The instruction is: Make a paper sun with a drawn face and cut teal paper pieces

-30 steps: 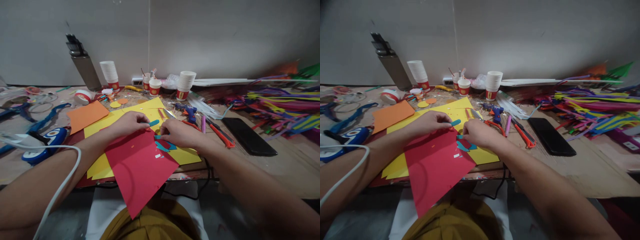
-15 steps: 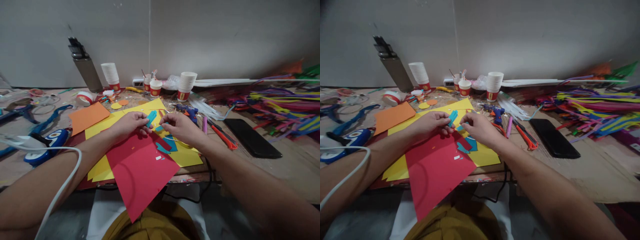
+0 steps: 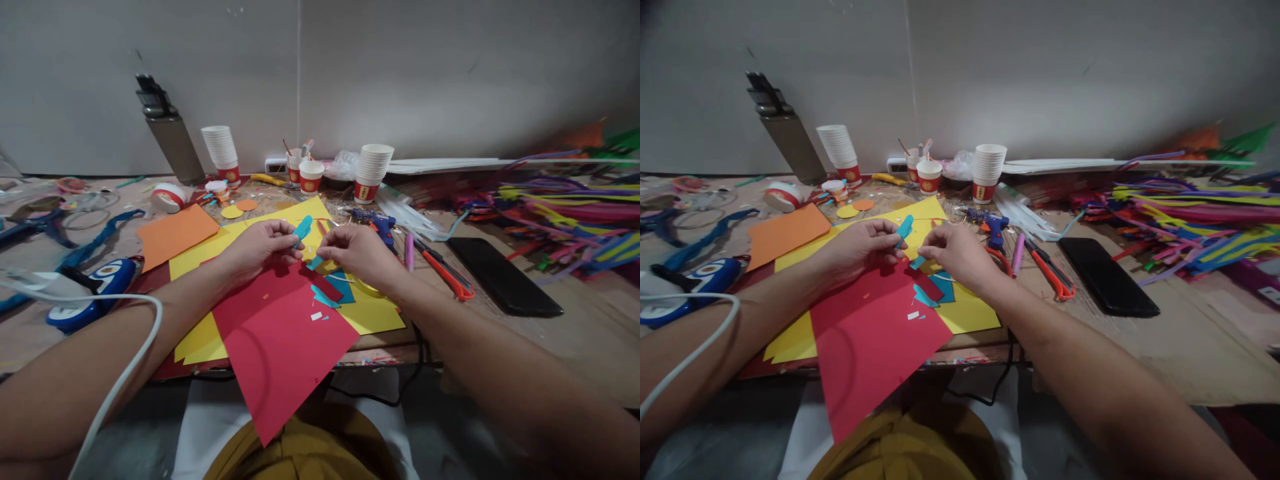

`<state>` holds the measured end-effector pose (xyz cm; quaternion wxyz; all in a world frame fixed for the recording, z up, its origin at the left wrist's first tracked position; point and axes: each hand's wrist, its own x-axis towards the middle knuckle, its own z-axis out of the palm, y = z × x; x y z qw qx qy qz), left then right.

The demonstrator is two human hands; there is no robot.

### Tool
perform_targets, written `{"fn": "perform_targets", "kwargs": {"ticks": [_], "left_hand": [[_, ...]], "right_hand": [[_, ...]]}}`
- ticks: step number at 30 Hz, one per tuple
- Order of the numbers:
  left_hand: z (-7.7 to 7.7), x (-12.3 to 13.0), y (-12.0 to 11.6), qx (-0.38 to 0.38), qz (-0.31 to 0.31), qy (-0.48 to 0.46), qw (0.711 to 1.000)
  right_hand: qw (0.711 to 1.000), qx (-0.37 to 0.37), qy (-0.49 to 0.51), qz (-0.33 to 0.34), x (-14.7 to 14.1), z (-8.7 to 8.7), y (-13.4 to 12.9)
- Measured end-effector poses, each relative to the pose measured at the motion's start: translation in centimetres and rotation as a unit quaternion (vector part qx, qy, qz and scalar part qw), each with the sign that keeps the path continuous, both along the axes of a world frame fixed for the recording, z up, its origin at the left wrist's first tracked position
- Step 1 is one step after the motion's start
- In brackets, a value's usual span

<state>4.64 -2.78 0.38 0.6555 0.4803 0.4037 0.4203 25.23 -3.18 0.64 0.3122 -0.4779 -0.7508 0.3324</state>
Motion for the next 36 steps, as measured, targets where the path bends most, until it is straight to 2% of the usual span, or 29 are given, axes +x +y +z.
{"fn": "perform_targets", "kwargs": {"ticks": [3,6,9,13,16,19,23,27,36], "left_hand": [[0.2,0.1,-0.1,-0.015,-0.009,0.008,1.000],[0.5,0.5,-0.5,-0.015,-0.020,0.006,1.000],[0.5,0.7,-0.8,0.011,-0.039,0.019,0.999],[0.2,0.8,-1.2,0.043,-0.070,0.055,0.995],[0.3,0.7,-1.5,0.032,-0.094,0.064,0.993],[0.5,0.7,-1.5,0.004,-0.111,0.035,0.993],[0.7,0.7,-1.2,-0.023,-0.101,-0.003,0.995],[0.7,0.6,-1.0,-0.041,-0.091,0.005,0.995],[0.1,-0.1,0.1,-0.023,-0.008,0.009,1.000]], "right_hand": [[0.996,0.055,-0.071,0.004,-0.1,0.2,-0.1],[0.995,0.090,-0.020,-0.031,-0.5,0.4,-0.2],[0.995,0.078,0.059,-0.033,-0.9,0.3,-0.1],[0.993,0.085,0.075,-0.019,-1.2,0.4,-0.3],[0.994,0.078,0.074,-0.022,-1.2,0.6,-0.5],[0.994,0.050,0.094,-0.024,-1.1,0.7,-0.4],[0.991,0.010,0.134,-0.021,-0.9,0.6,-0.2],[0.986,-0.016,0.163,-0.030,-0.8,0.3,0.0],[0.991,-0.033,0.126,-0.035,-0.4,1.1,-0.5]]}}
